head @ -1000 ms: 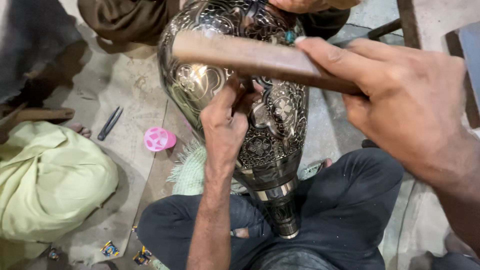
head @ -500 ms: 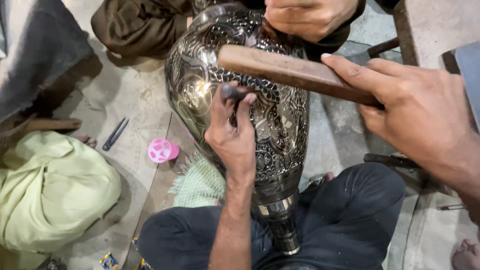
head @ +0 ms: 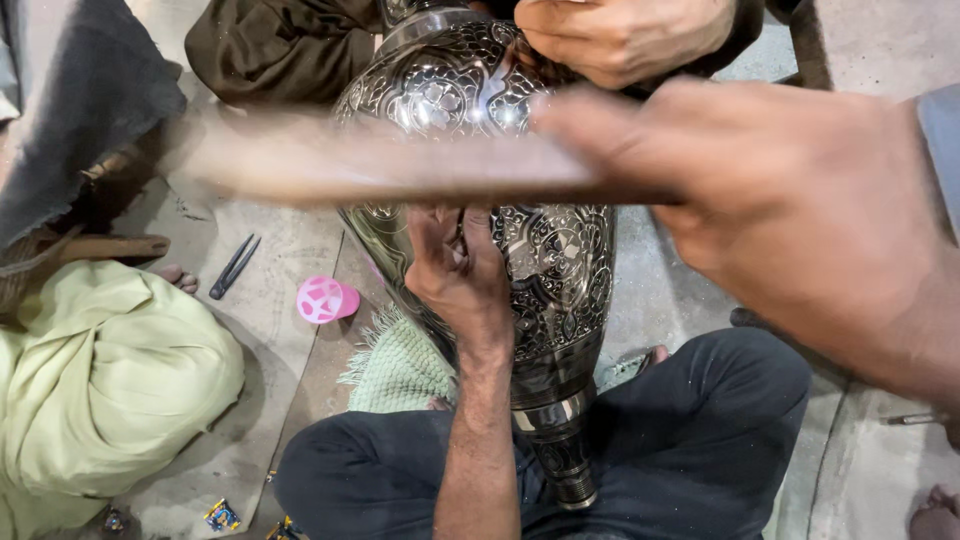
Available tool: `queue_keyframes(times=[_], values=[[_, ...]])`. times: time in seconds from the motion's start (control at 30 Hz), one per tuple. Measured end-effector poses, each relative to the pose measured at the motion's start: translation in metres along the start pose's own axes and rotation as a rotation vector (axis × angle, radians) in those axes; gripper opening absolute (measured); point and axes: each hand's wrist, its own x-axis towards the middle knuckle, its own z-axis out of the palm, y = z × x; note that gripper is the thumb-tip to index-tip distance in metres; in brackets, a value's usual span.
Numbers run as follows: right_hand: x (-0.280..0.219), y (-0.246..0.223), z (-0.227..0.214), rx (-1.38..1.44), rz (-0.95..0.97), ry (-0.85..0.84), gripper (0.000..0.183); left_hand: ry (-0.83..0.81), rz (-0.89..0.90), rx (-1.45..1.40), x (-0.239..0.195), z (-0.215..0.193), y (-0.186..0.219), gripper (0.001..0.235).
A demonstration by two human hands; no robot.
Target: The person uses a hammer and chisel to engrave intricate floral patterns onto a large metal vase. They repeatedly strike the chisel to create detailed designs on the vase's surface.
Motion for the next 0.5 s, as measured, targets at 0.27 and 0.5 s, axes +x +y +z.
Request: queue_keyframes(times=[0.27, 0.5], values=[[0.005, 0.003, 0.004, -0.461, -0.118, 0.065, 0.053, -0.024, 0.074, 0.128, -0.008, 0.007, -0.01, 0.042], [-0.002, 0.01, 0.013, -0.374, -0.103, 0.07, 0.052, 0.043, 0.226, 0.129, -0.008, 0.009, -0.014, 0.039]])
